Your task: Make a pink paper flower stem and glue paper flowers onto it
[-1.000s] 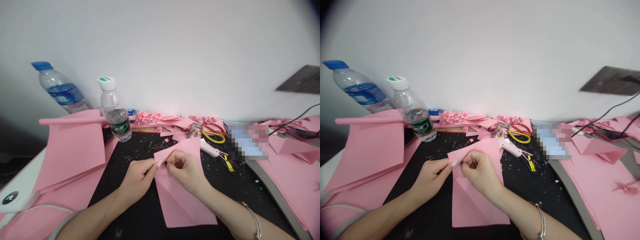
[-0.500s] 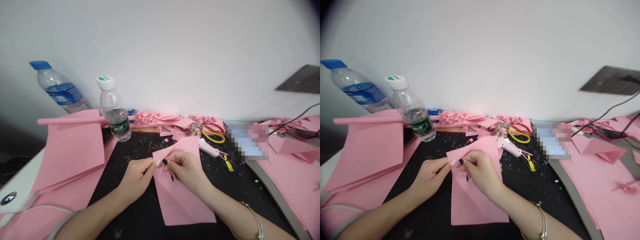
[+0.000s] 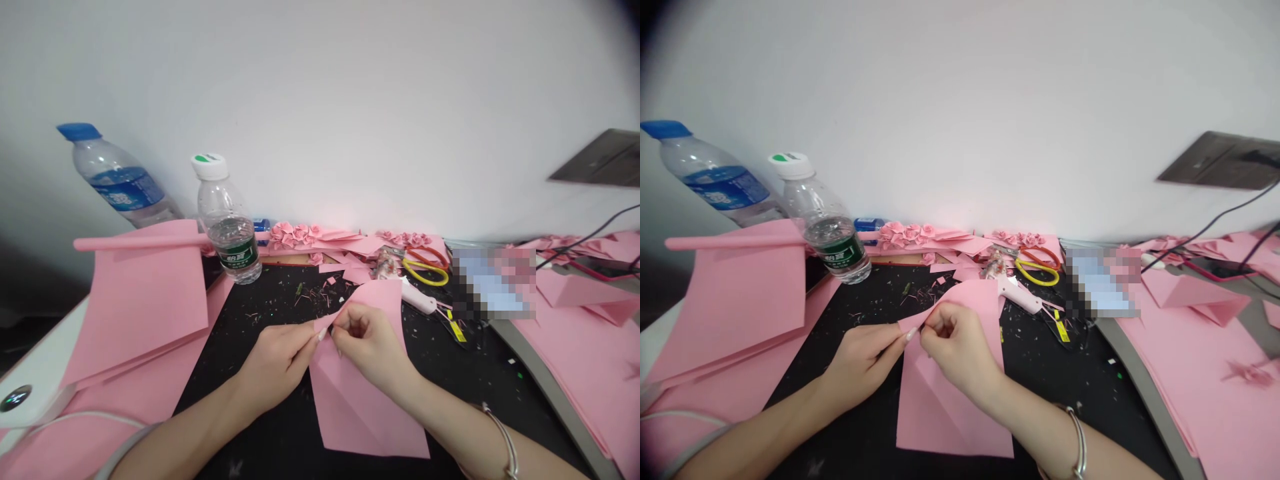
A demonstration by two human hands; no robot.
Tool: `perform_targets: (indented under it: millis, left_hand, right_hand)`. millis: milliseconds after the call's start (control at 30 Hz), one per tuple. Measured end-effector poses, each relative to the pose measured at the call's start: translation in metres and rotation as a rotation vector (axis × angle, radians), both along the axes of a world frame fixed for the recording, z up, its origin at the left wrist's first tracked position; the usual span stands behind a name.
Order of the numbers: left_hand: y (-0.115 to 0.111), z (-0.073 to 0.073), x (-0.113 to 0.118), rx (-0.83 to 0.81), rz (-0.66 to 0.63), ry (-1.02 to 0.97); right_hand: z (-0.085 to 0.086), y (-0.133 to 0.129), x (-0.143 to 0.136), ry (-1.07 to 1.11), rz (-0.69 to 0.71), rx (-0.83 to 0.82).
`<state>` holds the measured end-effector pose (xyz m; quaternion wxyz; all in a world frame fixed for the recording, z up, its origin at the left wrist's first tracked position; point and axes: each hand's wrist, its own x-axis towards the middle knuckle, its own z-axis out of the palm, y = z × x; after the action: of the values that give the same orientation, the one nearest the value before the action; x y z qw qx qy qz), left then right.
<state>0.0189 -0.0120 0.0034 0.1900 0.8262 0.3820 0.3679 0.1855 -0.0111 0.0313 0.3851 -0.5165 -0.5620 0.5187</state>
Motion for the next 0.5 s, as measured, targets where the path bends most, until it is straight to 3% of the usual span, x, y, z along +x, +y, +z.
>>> perform_targets:
  millis: [500]
  left_hand:
    - [0.0015, 0.0009, 0.0032, -0.141, 0.069, -0.092]
  right_hand:
    - [0.0025, -0.0004, -0.0001, 0.001, 0.027, 0.04]
